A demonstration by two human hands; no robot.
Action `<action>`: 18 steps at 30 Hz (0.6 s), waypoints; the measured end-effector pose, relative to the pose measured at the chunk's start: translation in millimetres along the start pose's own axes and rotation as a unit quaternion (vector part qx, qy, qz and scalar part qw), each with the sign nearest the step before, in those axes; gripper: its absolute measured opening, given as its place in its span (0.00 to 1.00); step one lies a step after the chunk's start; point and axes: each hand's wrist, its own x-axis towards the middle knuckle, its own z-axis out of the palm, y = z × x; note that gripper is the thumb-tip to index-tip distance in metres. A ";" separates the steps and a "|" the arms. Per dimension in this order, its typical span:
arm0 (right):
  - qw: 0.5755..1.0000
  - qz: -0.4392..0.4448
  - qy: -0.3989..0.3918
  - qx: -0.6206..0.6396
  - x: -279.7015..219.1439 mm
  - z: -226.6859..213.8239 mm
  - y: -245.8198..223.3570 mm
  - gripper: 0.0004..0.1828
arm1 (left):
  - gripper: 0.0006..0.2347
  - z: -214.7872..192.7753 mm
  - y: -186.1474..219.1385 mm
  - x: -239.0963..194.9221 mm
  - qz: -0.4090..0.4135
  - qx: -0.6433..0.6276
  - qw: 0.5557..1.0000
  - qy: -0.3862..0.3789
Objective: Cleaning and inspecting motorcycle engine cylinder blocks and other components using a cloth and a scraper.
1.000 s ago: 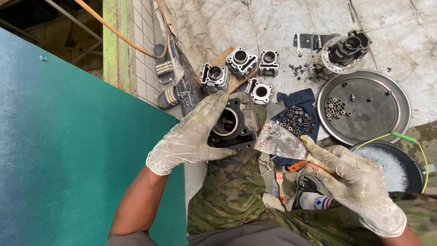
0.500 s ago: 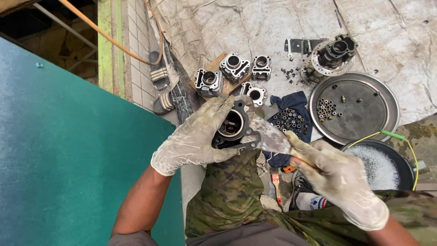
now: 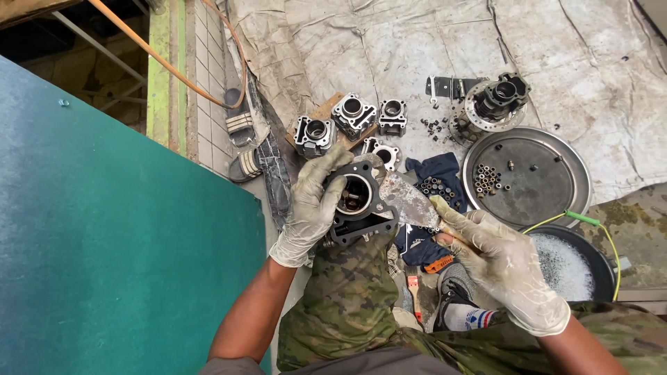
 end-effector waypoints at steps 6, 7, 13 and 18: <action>0.992 -0.058 0.072 -0.081 -1.5 -15.9 2.4 0.29 | 0.18 3.3 -2.1 4.3 0.046 -0.019 0.996 -0.069; 0.992 -0.056 0.072 -0.082 -0.4 -6.5 4.1 0.29 | 0.18 4.8 -7.4 4.2 0.046 -0.020 0.996 -0.070; 0.884 0.180 -0.003 0.432 -7.3 47.7 -20.1 0.29 | 0.17 4.8 -6.5 5.4 0.002 -0.130 0.991 -0.045; 0.961 0.008 0.100 0.257 -12.9 55.5 -12.7 0.33 | 0.18 -5.3 4.4 6.6 -0.003 -0.099 0.993 -0.066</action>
